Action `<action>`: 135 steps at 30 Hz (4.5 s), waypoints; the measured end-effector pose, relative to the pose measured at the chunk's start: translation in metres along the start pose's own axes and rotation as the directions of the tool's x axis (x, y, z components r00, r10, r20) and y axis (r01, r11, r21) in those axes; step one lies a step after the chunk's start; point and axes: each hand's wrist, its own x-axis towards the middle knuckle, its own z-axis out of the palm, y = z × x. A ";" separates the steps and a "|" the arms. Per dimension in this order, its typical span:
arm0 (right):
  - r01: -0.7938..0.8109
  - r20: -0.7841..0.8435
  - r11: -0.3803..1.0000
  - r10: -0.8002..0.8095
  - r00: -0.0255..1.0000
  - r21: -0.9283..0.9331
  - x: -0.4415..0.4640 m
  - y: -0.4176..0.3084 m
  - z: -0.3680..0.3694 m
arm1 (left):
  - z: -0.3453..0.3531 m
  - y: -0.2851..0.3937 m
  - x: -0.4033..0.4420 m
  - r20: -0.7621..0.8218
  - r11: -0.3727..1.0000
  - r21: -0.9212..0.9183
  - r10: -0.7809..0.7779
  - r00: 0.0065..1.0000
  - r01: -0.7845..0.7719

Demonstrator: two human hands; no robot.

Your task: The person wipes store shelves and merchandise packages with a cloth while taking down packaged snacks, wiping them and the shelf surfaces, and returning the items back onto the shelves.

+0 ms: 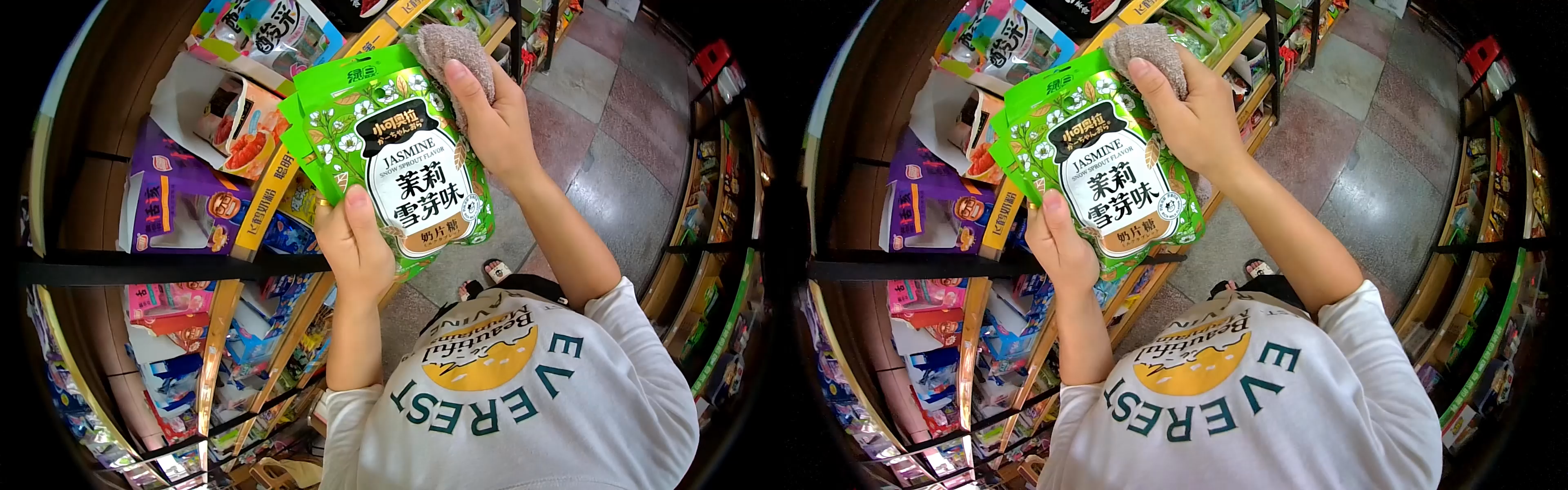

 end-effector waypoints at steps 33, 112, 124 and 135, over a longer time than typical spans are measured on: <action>-0.101 0.130 0.990 0.113 0.985 -0.100 -0.011 -0.013 -0.024 | 0.020 -0.023 0.027 -0.015 0.949 0.237 -0.209 0.978 0.207; 0.728 0.685 0.499 -0.313 0.658 -0.471 0.134 -0.128 -0.001 | -0.224 0.157 0.345 -0.281 0.869 0.337 0.459 0.843 -0.361; 0.572 0.539 0.622 -0.270 0.798 -0.535 0.123 -0.083 -0.031 | -0.227 0.166 0.356 -0.193 0.839 0.498 0.354 0.915 -0.219; 0.486 0.497 0.668 -0.197 0.845 -0.563 0.099 -0.081 -0.051 | -0.231 0.188 0.349 -0.061 0.828 0.560 0.072 0.996 -0.025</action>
